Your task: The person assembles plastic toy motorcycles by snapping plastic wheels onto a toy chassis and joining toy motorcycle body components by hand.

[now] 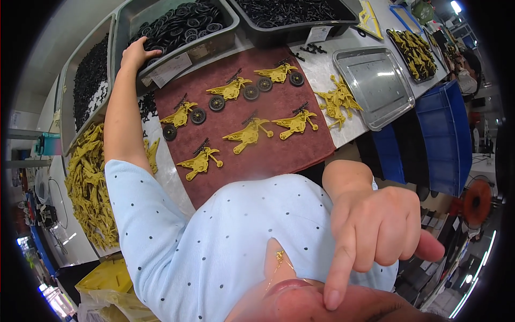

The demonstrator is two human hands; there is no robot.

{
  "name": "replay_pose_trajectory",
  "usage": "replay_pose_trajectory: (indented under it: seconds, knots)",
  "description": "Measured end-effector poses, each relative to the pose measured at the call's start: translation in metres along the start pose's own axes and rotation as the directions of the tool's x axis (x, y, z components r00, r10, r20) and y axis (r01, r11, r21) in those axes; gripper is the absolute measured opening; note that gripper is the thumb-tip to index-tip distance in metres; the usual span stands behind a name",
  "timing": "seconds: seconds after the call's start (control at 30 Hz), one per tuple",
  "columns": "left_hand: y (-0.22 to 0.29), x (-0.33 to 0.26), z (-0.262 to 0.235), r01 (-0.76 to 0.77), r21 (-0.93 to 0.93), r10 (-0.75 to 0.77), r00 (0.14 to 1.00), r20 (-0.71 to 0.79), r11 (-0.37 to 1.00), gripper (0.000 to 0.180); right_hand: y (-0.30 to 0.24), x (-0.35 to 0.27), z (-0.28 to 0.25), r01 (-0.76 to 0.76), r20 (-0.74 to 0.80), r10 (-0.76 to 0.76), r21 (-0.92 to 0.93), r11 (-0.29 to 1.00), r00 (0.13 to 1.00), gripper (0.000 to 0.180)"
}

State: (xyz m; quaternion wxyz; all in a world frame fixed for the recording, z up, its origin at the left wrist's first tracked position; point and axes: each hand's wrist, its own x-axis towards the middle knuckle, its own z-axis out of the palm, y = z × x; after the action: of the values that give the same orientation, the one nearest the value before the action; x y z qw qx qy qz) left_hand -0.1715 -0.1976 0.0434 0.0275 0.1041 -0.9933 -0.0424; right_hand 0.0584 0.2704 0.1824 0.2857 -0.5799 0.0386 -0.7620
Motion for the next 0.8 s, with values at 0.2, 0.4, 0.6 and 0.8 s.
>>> replay_pose_trajectory:
  seconds: [0.2,0.4,0.6,0.8]
  knots:
    - [0.007,-0.011,-0.007,-0.054,0.054,0.058,0.996,-0.067,0.997,0.073,0.003,-0.001,0.000,0.005,0.016,-0.007,0.073,0.997,1.000,0.061]
    - [-0.006,0.002,0.018,-0.055,-0.145,0.055,0.998,-0.001,0.988,0.077,0.008,0.000,0.005,0.017,0.031,-0.018,0.052,0.999,0.999,0.059]
    - [0.005,-0.002,0.006,-0.045,-0.113,0.036,0.996,-0.078,0.993,0.061,0.005,-0.002,-0.001,0.028,0.054,-0.028,0.018,0.999,0.998,0.059]
    - [0.014,-0.060,-0.031,-0.179,-0.137,0.079,0.842,-0.534,0.974,0.046,0.022,-0.006,-0.029,0.095,0.011,-0.094,-0.170,0.981,0.995,0.059]
